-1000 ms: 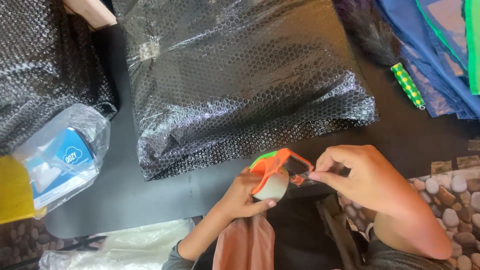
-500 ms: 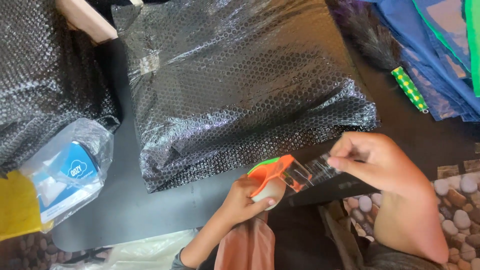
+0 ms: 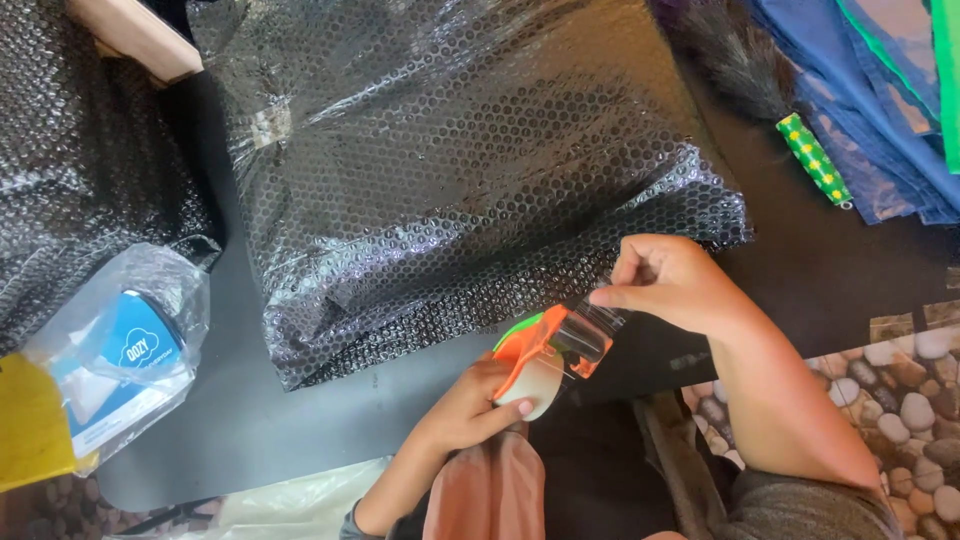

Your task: Wrapping a blue pillow in black bubble wrap and securing it with tape using a dispenser.

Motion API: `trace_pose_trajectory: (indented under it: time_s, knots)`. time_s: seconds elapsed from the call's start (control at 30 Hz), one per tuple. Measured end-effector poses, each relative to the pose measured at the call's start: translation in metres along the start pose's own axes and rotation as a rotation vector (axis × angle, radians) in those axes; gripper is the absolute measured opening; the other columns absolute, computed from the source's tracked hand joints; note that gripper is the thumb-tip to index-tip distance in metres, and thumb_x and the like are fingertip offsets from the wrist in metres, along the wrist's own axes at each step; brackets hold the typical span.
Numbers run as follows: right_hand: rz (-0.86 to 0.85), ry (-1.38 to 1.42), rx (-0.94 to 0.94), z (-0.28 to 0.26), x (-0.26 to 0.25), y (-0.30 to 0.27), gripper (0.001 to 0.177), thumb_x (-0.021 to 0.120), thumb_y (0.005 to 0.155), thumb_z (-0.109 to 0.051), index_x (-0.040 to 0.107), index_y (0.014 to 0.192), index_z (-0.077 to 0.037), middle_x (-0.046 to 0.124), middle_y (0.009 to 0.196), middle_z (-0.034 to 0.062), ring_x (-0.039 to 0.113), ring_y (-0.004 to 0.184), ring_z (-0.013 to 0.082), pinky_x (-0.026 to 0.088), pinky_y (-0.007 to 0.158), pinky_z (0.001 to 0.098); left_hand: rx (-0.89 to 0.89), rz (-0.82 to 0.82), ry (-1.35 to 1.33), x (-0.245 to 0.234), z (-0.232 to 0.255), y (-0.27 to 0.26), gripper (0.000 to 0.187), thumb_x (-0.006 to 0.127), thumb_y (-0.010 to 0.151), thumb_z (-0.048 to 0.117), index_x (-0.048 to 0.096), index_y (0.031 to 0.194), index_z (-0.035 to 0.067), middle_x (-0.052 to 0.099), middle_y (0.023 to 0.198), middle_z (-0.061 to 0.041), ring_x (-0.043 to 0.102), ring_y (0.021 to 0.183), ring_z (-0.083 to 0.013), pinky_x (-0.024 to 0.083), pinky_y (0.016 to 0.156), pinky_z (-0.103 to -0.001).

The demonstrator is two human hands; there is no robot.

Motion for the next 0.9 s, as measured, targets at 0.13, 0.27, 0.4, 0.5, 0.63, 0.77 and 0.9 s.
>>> trace_pose_trajectory:
  time_s: [0.13, 0.27, 0.4, 0.5, 0.63, 0.77, 0.9]
  knots:
    - [-0.022, 0.001, 0.019, 0.019, 0.007, 0.015, 0.039, 0.093, 0.075, -0.014, 0.056, 0.064, -0.012, 0.069, 0.069, 0.0017, 0.061, 0.064, 0.0094, 0.048, 0.058, 0.0255, 0.072, 0.031, 0.022, 0.000, 0.003, 0.001, 0.040, 0.050, 0.106, 0.037, 0.047, 0.076, 0.011, 0.048, 0.072, -0.001, 0.046, 0.065, -0.0205, 0.038, 0.075, -0.035]
    - [-0.278, 0.279, 0.050, 0.061, 0.035, 0.027, 0.036, 0.089, 0.077, -0.017, 0.055, 0.067, -0.011, 0.060, 0.065, 0.0028, 0.054, 0.058, 0.0127, 0.044, 0.053, 0.0282, 0.162, 0.079, 0.126, 0.004, 0.002, 0.000, 0.047, 0.050, 0.106, 0.042, 0.045, 0.073, 0.010, 0.043, 0.066, 0.000, 0.044, 0.063, -0.0193, 0.044, 0.083, -0.039]
    - [-0.411, 0.361, 0.072, 0.090, 0.058, 0.022, 0.034, 0.085, 0.083, -0.017, 0.054, 0.069, -0.012, 0.055, 0.061, 0.0008, 0.051, 0.053, 0.0120, 0.043, 0.050, 0.0268, 0.198, 0.134, 0.239, 0.016, -0.020, -0.009, 0.046, 0.052, 0.106, 0.044, 0.045, 0.072, 0.013, 0.041, 0.063, 0.002, 0.045, 0.060, -0.0170, 0.043, 0.085, -0.038]
    - [-0.448, 0.558, 0.076, 0.103, 0.068, 0.011, 0.038, 0.083, 0.085, -0.019, 0.050, 0.068, -0.010, 0.055, 0.057, 0.0046, 0.049, 0.046, 0.0123, 0.035, 0.044, 0.0248, 0.286, 0.169, 0.290, 0.020, -0.018, -0.011, 0.045, 0.051, 0.106, 0.037, 0.042, 0.070, 0.012, 0.041, 0.061, 0.001, 0.042, 0.057, -0.0186, 0.044, 0.087, -0.040]
    - [-0.151, 0.425, 0.065, 0.117, 0.042, -0.010, 0.038, 0.081, 0.087, -0.016, 0.050, 0.065, -0.011, 0.057, 0.057, 0.0055, 0.054, 0.052, 0.0123, 0.041, 0.051, 0.0256, 0.365, 0.330, 0.302, 0.020, -0.056, -0.046, 0.039, 0.060, 0.099, 0.046, 0.060, 0.083, 0.010, 0.061, 0.079, -0.004, 0.059, 0.079, -0.0265, 0.048, 0.094, -0.046]
    - [0.575, 0.507, -0.159, 0.191, -0.022, -0.047, 0.025, 0.081, 0.073, 0.009, 0.062, 0.085, -0.003, 0.061, 0.071, 0.0088, 0.063, 0.062, 0.0142, 0.051, 0.055, 0.0269, 0.584, 0.483, 0.144, -0.021, -0.041, -0.042, 0.037, 0.077, 0.088, 0.038, 0.071, 0.078, 0.003, 0.074, 0.075, -0.013, 0.067, 0.067, -0.0323, 0.049, 0.085, -0.057]
    - [0.988, 0.736, -0.303, 0.227, -0.076, -0.109, 0.038, 0.077, 0.084, 0.014, 0.049, 0.082, -0.011, 0.057, 0.074, 0.0036, 0.062, 0.063, 0.0130, 0.052, 0.056, 0.0226, 0.591, 0.462, 0.122, -0.016, -0.027, -0.020, 0.033, 0.071, 0.093, 0.035, 0.074, 0.080, 0.004, 0.078, 0.084, -0.013, 0.073, 0.074, -0.0324, 0.049, 0.089, -0.055]
Point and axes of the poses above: each hand's wrist, its own y-axis towards the middle knuckle, its own x-axis out of the palm, z = x × y, the point moved 7 cm from there along y, towards the middle knuckle
